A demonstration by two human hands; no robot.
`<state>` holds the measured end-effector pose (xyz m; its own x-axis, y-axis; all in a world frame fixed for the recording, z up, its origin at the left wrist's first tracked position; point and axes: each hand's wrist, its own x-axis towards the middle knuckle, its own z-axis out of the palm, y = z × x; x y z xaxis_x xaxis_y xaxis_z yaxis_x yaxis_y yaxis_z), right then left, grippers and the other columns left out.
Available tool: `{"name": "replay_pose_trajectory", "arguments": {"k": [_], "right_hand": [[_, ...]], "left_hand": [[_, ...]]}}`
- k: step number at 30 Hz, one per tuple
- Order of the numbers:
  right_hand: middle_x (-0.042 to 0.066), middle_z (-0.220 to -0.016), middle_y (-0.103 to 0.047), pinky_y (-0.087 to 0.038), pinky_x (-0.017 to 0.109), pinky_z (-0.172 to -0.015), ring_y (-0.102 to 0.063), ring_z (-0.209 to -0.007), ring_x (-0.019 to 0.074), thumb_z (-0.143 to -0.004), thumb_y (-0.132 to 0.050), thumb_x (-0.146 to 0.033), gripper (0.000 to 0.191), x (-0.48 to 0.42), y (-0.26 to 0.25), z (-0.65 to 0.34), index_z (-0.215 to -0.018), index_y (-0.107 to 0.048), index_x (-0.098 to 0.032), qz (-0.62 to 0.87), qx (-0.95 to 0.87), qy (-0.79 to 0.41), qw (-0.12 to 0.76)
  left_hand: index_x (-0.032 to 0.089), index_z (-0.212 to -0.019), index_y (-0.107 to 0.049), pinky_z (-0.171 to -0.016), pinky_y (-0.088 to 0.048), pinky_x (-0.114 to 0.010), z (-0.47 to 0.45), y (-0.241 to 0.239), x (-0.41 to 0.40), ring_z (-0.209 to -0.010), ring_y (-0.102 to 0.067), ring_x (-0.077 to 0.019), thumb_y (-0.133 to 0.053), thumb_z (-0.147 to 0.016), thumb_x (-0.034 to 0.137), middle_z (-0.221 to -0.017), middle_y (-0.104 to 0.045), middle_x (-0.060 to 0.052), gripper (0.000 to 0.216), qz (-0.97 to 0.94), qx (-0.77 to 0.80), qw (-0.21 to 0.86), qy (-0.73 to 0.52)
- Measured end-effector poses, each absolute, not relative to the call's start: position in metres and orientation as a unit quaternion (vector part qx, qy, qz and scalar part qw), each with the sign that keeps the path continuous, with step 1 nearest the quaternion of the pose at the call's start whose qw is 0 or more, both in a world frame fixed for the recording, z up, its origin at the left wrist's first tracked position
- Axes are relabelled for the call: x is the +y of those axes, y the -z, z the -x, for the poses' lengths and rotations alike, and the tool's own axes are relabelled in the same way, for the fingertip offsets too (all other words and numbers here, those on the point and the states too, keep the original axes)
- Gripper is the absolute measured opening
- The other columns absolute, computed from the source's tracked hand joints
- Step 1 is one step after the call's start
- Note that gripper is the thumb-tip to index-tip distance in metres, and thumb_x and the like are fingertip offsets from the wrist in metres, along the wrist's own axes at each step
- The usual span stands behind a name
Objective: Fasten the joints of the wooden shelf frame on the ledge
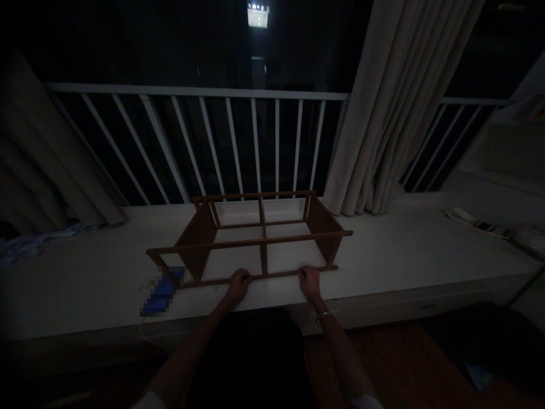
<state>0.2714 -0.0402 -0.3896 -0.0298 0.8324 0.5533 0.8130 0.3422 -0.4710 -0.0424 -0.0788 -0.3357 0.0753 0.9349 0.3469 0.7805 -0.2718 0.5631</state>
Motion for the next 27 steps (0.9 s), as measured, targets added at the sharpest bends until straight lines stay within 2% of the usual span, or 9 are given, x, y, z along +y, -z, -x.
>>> {"name": "replay_pose_trajectory", "arguments": {"k": [10,17,27], "right_hand": [[0.008,-0.091,-0.057,-0.027,0.036,-0.085,-0.045,-0.089,0.0226,-0.078,-0.043,-0.021,0.019,-0.054,0.387,-0.268,-0.092,-0.056,-0.019,0.593,-0.725,0.000,0.349],[0.008,-0.090,-0.057,-0.027,0.037,-0.084,-0.046,-0.089,0.0231,-0.079,-0.043,-0.022,0.019,-0.053,0.390,-0.269,-0.093,-0.056,-0.020,0.583,-0.728,0.015,0.360],[0.005,-0.088,-0.061,-0.032,0.033,-0.078,-0.051,-0.083,0.0208,-0.076,-0.047,-0.028,0.017,-0.048,0.383,-0.282,-0.085,-0.060,-0.022,0.566,-0.743,-0.031,0.356]], "left_hand": [[0.019,-0.085,-0.061,-0.085,-0.035,-0.033,0.042,0.342,-0.096,-0.091,-0.049,-0.0180,-0.043,-0.081,0.022,-0.089,-0.057,-0.006,0.019,-0.725,0.586,0.100,-0.346],[0.023,-0.091,-0.065,-0.088,-0.032,-0.035,0.046,0.346,-0.101,-0.094,-0.049,-0.0181,-0.045,-0.082,0.026,-0.093,-0.059,-0.005,0.022,-0.703,0.609,0.058,-0.364],[0.025,-0.084,-0.069,-0.085,-0.032,-0.032,0.055,0.352,-0.085,-0.082,-0.056,-0.0155,-0.052,-0.077,0.027,-0.082,-0.065,-0.002,0.018,-0.686,0.610,0.132,-0.373]]}}
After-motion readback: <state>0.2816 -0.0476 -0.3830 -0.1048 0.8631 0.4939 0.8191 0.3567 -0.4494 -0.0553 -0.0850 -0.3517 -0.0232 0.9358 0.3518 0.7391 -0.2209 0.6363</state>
